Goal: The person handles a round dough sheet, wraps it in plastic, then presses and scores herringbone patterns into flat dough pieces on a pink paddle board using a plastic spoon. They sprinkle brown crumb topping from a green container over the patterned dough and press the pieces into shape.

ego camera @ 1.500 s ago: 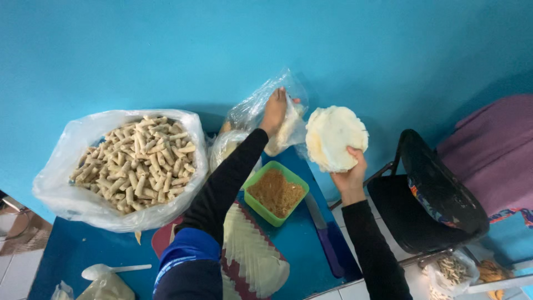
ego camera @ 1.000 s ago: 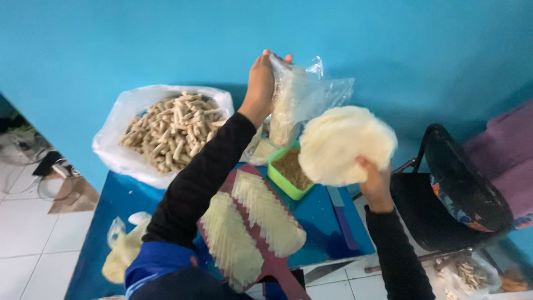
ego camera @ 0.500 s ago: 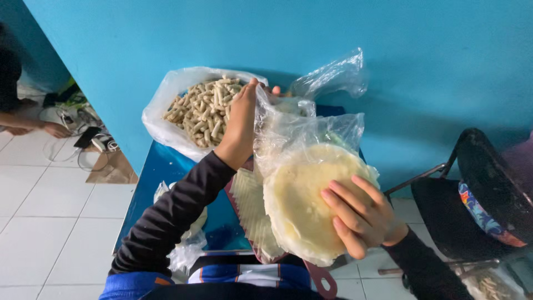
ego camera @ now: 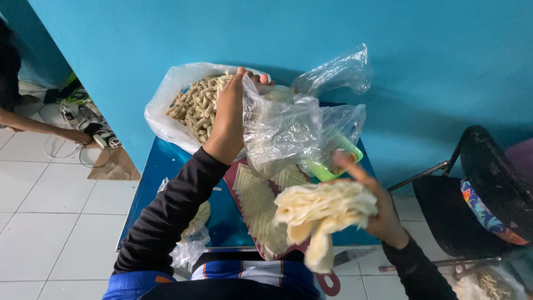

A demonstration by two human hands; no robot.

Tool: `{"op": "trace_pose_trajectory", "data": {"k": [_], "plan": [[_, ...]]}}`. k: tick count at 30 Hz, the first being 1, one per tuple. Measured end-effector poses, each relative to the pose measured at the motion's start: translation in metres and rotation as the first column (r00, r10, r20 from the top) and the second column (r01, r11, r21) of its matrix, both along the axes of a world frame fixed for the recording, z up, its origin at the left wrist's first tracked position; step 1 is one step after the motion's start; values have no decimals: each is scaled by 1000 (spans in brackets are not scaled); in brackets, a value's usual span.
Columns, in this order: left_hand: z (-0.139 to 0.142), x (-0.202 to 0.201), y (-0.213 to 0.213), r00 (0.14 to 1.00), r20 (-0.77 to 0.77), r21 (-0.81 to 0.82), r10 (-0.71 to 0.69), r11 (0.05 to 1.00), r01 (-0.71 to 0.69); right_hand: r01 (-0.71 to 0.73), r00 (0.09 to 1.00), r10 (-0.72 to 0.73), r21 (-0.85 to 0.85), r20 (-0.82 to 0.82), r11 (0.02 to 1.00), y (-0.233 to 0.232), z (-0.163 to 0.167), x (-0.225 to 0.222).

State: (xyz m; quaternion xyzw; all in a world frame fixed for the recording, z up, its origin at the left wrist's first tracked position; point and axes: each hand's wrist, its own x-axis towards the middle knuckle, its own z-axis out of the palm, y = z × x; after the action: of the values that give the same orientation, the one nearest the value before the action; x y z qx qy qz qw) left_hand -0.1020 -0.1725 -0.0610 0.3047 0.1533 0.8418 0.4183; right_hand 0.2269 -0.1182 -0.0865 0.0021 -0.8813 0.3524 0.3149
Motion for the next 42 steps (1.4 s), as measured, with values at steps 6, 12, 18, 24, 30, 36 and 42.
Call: {"op": "trace_pose_trajectory", "data": {"k": [6, 12, 18, 24, 30, 36, 42], "plan": [[-1, 4, -10, 997, 75, -63, 15, 998, -11, -73, 982, 28, -242, -185, 967, 29, 0, -29], [2, 13, -18, 999, 7, -230, 41, 972, -38, -168, 969, 68, -427, -238, 889, 26, -13, -19], [-9, 13, -23, 950, 304, -249, 77, 969, 1, -325, 895, 117, -450, -432, 832, 87, 9, -58], [-32, 16, -34, 961, 131, -236, 242, 949, -207, -431, 872, 229, -460, -432, 776, 109, 25, -86], [-54, 23, -47, 941, 69, -346, 330, 893, -288, -500, 851, 315, -466, -420, 730, 118, 37, -110], [-71, 27, -65, 781, -479, -384, 402, 704, -598, -622, 782, 388, -570, -487, 538, 124, 50, -117], [-24, 21, -80, 449, -751, 78, 484, 740, -668, -473, 859, 352, -310, -372, 825, 121, 57, -123]]}}
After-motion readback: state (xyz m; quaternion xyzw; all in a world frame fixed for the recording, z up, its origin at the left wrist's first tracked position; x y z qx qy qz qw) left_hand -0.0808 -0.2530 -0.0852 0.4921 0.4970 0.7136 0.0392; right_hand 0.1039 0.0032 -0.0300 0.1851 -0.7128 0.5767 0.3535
